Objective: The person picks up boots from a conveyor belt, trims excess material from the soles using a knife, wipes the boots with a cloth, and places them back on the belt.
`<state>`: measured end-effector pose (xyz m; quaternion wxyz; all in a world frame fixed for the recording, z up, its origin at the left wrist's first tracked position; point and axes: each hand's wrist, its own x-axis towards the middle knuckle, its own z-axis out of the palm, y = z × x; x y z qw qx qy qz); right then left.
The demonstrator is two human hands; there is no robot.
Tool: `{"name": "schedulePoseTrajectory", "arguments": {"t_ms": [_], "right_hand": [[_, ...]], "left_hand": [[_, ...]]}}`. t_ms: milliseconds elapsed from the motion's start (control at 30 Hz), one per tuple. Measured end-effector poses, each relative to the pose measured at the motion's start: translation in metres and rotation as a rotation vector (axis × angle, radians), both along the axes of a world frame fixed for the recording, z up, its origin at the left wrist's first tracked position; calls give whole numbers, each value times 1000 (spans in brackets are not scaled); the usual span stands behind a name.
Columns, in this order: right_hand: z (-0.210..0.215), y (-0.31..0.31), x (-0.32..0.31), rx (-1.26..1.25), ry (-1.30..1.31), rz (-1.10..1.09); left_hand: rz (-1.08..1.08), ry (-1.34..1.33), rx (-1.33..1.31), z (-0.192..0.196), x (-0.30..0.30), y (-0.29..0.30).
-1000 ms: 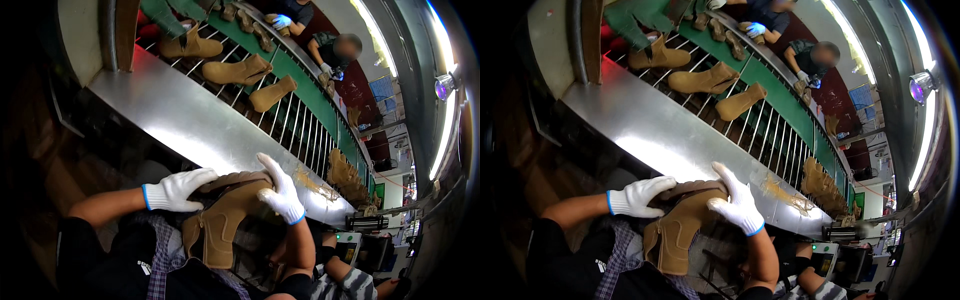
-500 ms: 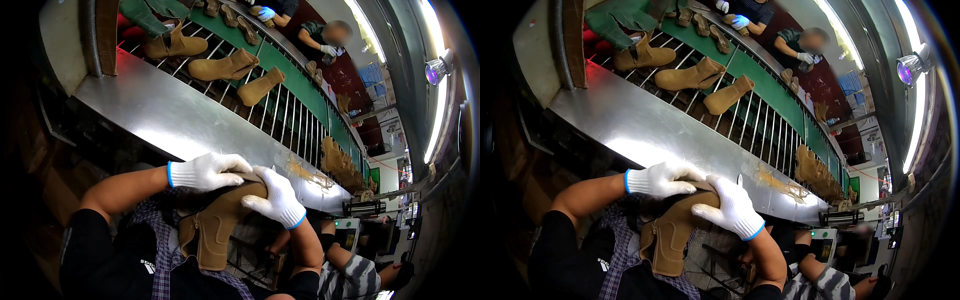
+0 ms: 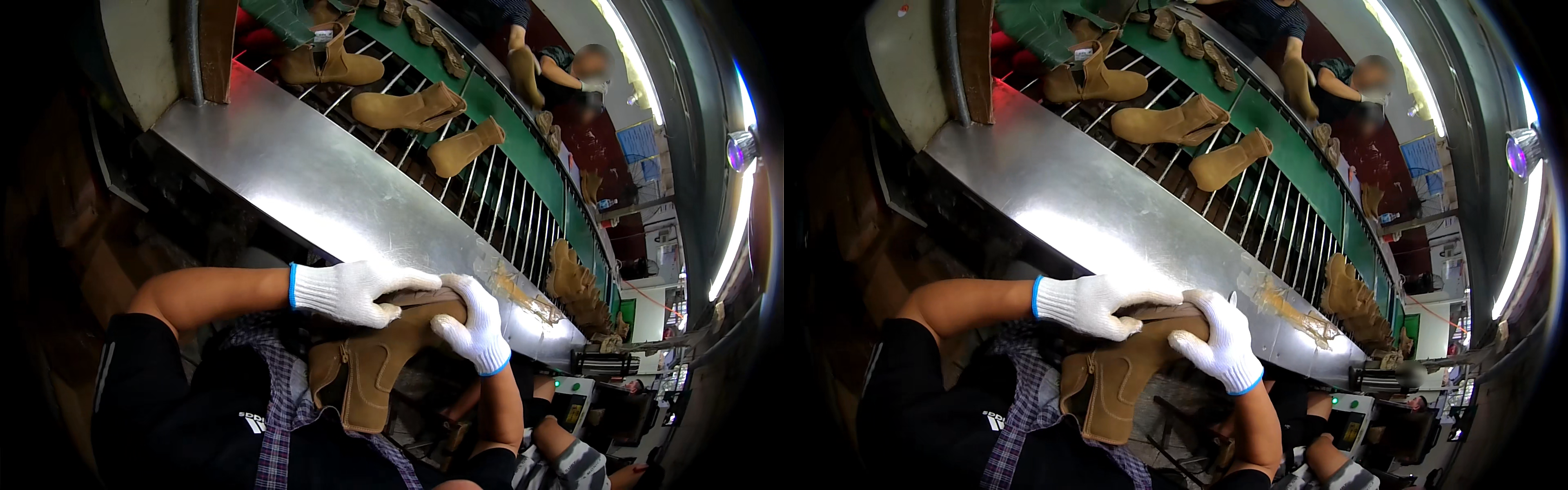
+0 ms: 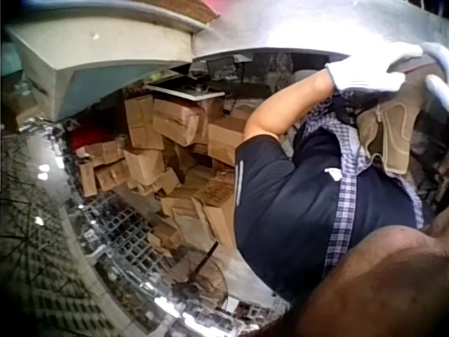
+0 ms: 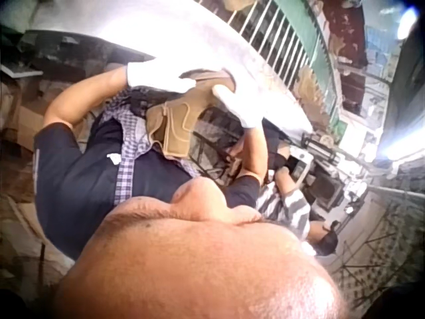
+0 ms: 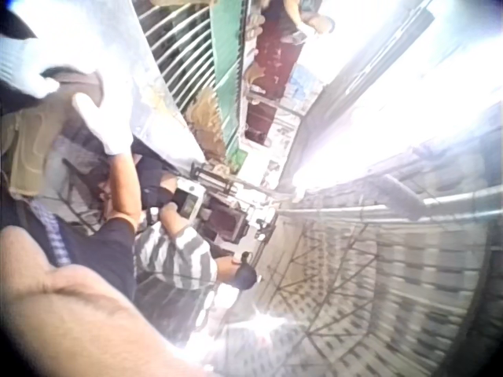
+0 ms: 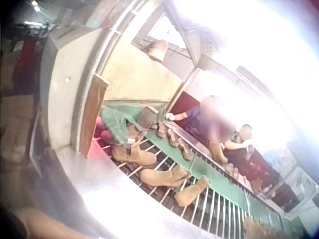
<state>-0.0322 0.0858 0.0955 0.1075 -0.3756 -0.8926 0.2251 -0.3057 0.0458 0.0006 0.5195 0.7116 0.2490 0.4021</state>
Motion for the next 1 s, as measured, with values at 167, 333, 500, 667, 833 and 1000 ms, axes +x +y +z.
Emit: {"name": "schedulePoseTrajectory", "arguments": {"t_ms": [167, 333, 500, 667, 833, 1000], "right_hand": [[-10, 4, 2, -44, 30, -12], [-60, -3, 6, -468, 835, -25], [-261, -23, -18, -1030, 1315, -379], [-65, -63, -68, -386, 255, -628], [-63, -106, -69, 29, 247, -371], [-130, -76, -39, 285, 401, -387]], "left_hand": [[207, 113, 139, 6, 6, -20], [252, 113, 118, 24, -6, -42], [196, 209, 164, 40, -31, -4], [-47, 490, -181, 35, -58, 77], [-136, 166, -495, -46, -62, 81], [-144, 330, -433, -22, -47, 86]]}}
